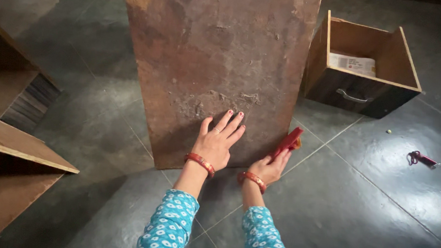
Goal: The person wipes a dark wooden panel and a wooden drawer with a red cloth. The person removes a newspaper from the drawer, wipes the newspaper, and then wipes the inside of the drawer.
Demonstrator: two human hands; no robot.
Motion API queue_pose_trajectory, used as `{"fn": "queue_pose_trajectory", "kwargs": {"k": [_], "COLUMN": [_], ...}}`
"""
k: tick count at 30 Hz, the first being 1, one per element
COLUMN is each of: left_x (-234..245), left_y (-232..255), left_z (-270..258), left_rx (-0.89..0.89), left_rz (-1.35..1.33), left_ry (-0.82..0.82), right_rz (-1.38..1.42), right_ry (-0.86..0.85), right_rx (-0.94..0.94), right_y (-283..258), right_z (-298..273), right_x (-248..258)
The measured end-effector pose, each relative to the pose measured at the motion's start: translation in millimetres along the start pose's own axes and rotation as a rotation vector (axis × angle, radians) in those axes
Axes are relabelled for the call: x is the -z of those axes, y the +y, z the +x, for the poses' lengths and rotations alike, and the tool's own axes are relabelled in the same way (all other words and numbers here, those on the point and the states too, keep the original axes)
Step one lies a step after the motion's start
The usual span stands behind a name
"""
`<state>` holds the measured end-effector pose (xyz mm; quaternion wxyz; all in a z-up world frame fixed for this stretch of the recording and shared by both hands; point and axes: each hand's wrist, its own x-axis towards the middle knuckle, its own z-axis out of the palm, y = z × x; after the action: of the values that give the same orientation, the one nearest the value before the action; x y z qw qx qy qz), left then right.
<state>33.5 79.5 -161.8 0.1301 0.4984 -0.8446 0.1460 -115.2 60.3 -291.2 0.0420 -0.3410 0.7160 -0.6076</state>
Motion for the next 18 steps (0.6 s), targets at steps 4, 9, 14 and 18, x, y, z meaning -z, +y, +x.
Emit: {"fn": "queue_pose_trajectory", "kwargs": {"k": [4, 9, 14, 18], "left_x": [1, 7, 4, 0], "left_y": [0, 1, -5, -22], "left_z": [0, 1, 1, -13], "left_rx": [-0.002, 0.018, 0.001, -0.090], "left_rz": [-0.005, -0.027, -0.129, 0.011], "left_ry": [-0.002, 0.010, -0.140, -0.054], "right_rz": [-0.036, -0.117, 0.031, 0.054], "right_ry": [0.022, 0.037, -0.108, -0.033], "right_rx": [-0.043, -0.100, -0.029, 0.142], "right_y": [5, 3, -19, -12], "right_z": [-13, -34, -70, -38], "right_x": [-5, -19, -15, 5]}}
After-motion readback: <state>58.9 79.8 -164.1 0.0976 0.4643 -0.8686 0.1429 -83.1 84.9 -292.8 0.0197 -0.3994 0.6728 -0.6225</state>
